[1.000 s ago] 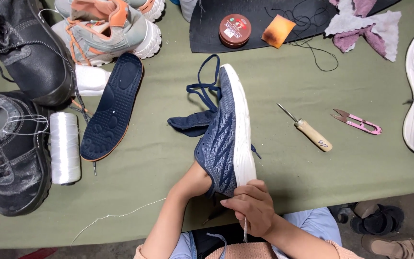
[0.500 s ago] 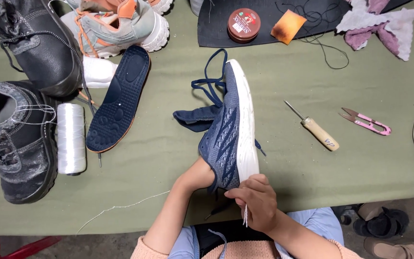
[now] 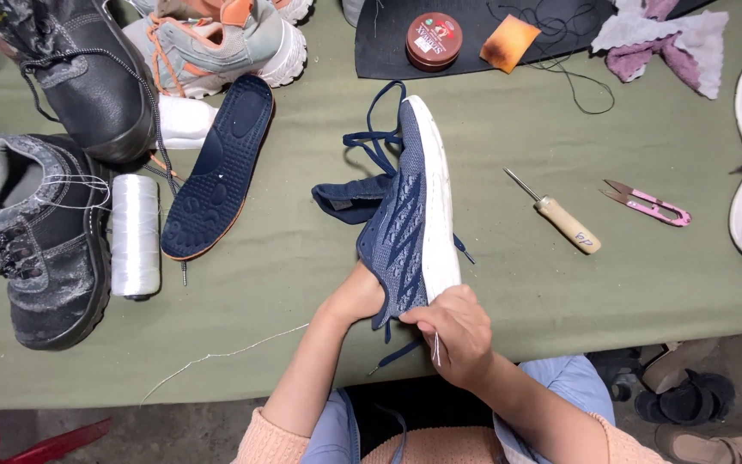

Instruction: The person uses a needle and thread to stitch the sole of a blue sneaker. They repeatedly push the needle through the shoe's edge and pull the thread tight, occasionally adjusting the shoe's position on the table.

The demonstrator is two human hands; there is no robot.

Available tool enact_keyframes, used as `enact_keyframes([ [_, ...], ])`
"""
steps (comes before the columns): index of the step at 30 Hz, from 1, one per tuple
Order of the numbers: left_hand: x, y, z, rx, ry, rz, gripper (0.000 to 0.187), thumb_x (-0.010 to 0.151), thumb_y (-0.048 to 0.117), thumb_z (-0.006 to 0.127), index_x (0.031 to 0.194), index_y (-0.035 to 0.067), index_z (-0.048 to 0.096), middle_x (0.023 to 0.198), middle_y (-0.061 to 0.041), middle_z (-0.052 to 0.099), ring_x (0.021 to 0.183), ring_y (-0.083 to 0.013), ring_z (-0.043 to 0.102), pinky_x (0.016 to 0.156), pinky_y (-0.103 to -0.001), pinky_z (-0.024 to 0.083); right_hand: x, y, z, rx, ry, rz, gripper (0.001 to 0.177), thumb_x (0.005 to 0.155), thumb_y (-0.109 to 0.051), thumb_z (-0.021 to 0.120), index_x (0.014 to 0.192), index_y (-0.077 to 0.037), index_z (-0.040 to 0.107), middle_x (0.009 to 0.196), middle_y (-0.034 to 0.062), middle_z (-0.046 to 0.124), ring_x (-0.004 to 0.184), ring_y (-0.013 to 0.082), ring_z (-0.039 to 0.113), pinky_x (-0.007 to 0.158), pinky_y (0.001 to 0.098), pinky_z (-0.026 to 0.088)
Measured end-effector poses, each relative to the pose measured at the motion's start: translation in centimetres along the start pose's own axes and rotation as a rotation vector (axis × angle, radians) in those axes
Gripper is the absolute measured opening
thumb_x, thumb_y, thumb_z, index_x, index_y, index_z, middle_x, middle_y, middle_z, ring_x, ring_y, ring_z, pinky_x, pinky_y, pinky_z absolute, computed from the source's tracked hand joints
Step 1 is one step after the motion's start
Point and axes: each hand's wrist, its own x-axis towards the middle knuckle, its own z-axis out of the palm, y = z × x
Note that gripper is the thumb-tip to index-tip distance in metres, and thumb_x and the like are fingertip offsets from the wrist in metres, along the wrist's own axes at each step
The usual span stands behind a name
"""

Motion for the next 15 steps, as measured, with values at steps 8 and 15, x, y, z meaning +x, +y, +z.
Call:
enact_keyframes([
  [8,-1.8,12.3,-2.2,0.038,-0.026,0.01,0.014,0.087,0.007,0.053,0.075,0.007,0.046,0.068,-0.004,0.052,0.069,-0.0168,0.042,0.065,-0.038,0.041,-1.3,1.3,0.8,0.055,0.102,-0.04,0.04,0.109,-0.029,0.046,0.09,-0.007,0.074,0.066,0.0017,0.068,0.05,0.0223,0.057,0.068,0.0338,0.047],
  [15,-2.4,13.4,-3.2,0.065,-0.031,0.014,0.015,0.088,0.008,0.052,0.075,0.007,0.045,0.068,-0.004,0.051,0.069,-0.0161,0.041,0.064,-0.038,0.04,-1.7,1.3,0.9,0.024,0.097,-0.092,0.04,0.11,-0.029,0.045,0.092,-0.008,0.074,0.067,0.0013,0.066,0.052,0.0209,0.057,0.071,0.0337,0.047],
])
